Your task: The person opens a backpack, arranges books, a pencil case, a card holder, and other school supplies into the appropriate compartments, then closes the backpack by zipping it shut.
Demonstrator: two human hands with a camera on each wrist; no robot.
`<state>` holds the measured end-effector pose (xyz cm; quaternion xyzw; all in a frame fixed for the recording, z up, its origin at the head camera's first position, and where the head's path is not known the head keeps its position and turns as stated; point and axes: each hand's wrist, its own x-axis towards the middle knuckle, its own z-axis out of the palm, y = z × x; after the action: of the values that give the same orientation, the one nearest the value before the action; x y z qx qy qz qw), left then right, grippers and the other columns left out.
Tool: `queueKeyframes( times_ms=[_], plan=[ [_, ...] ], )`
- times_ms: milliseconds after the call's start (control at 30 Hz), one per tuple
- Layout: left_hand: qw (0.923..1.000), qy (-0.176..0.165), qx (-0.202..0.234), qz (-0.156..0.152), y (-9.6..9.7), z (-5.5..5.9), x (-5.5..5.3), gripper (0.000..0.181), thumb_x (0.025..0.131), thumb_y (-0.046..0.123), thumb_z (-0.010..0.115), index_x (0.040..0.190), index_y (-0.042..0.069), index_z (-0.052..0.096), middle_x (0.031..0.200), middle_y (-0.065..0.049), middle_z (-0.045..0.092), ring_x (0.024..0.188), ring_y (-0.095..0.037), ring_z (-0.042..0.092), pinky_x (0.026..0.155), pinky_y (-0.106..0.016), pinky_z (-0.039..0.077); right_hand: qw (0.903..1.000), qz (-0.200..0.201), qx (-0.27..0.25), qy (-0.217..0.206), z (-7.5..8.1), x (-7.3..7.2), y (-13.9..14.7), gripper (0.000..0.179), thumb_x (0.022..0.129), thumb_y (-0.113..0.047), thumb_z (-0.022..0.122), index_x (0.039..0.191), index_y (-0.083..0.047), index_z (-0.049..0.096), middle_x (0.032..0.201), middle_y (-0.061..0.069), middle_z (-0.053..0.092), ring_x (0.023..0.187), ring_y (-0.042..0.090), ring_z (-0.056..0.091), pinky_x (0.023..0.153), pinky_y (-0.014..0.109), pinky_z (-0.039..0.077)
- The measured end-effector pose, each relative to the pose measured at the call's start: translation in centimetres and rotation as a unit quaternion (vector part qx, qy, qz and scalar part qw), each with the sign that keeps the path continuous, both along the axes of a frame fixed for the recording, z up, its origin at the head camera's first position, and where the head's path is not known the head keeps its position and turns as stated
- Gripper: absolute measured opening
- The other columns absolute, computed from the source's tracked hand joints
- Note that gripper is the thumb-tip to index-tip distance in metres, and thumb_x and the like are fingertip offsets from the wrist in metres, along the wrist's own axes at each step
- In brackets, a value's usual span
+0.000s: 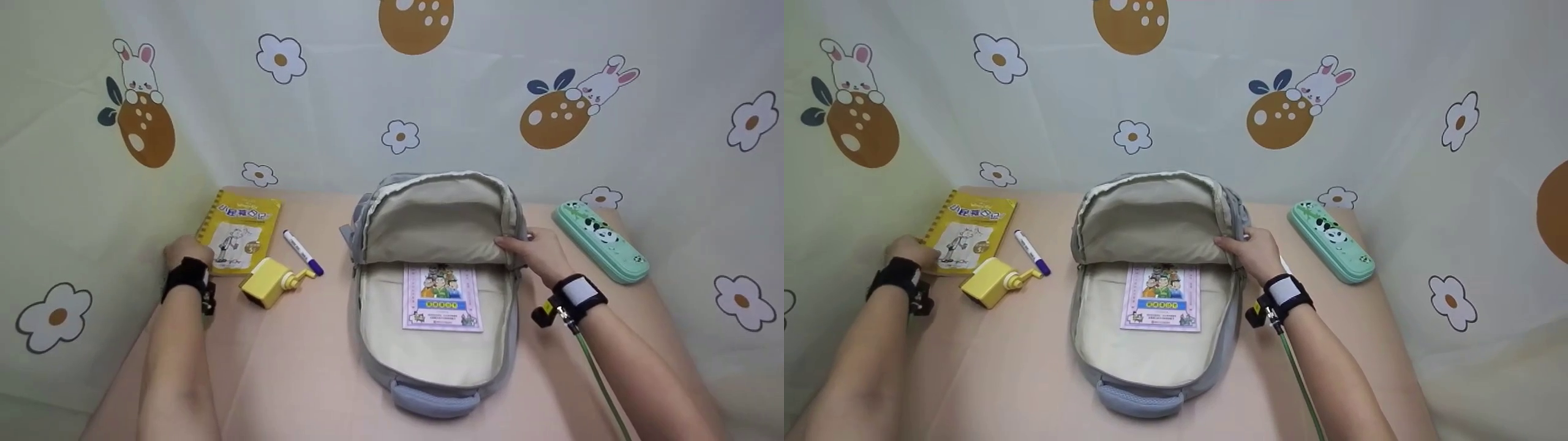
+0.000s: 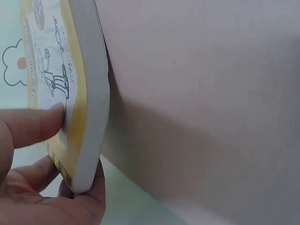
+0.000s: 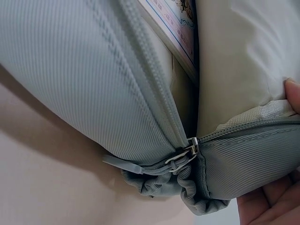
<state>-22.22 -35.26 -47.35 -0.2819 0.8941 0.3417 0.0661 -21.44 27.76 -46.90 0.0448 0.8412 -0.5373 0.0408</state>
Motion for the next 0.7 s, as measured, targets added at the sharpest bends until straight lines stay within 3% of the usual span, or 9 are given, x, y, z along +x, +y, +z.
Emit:
queueKeyframes(
  times_ms=[100,200,467,567,700],
  plan=[
    [0.9989,0.019,0.042,0.013,0.1,0.1,0.2,0.043,0.097,-0.002,0.049,0.136,-0.018,0.045,0.13,-0.033,0.054,0.114,-0.039,0.055,0.094,-0.043,0.049,1.0,0.0,0.001,0.0,0.0,0.0,0.0,0.053,0.083,-0.045,0.085,0.101,0.003,0.07,0.09,0.008,0.073,0.082,0.021,0.068,0.071,0.036,0.058],
    [0.9958,0.023,0.086,0.025,-0.1,0.3,0.3,0.051,0.098,0.0,0.048,0.146,-0.014,0.037,0.14,-0.032,0.049,0.124,-0.039,0.05,0.103,-0.045,0.045,1.0,0.003,0.0,0.001,0.0,0.1,0.0,0.053,0.083,-0.045,0.084,0.102,0.003,0.07,0.09,0.009,0.073,0.081,0.022,0.068,0.072,0.037,0.058],
    [0.9914,0.029,0.124,0.031,-0.8,1.2,-0.3,0.062,0.102,0.011,0.053,0.157,-0.002,0.028,0.157,-0.027,0.035,0.143,-0.04,0.037,0.114,-0.046,0.036,0.9999,0.008,0.005,0.004,0.0,0.3,0.0,0.053,0.084,-0.045,0.083,0.104,0.003,0.07,0.093,0.01,0.073,0.083,0.023,0.068,0.072,0.037,0.058],
    [0.9892,0.045,0.138,0.015,-1.0,1.9,-0.6,0.063,0.103,0.015,0.054,0.158,0.0,0.027,0.158,-0.027,0.034,0.144,-0.04,0.035,0.115,-0.047,0.035,0.9999,0.008,0.008,0.007,0.1,0.3,-0.1,0.053,0.084,-0.045,0.083,0.102,0.002,0.07,0.092,0.01,0.072,0.083,0.023,0.066,0.072,0.037,0.058],
    [0.9875,0.069,0.14,-0.023,-0.9,3.0,-1.2,0.064,0.102,0.019,0.055,0.158,-0.001,0.03,0.155,-0.027,0.04,0.137,-0.037,0.044,0.107,-0.043,0.043,0.9999,0.009,-0.006,0.007,0.2,0.2,-0.2,0.052,0.085,-0.043,0.083,0.104,0.003,0.07,0.093,0.009,0.073,0.084,0.022,0.068,0.073,0.037,0.058]
  ],
)
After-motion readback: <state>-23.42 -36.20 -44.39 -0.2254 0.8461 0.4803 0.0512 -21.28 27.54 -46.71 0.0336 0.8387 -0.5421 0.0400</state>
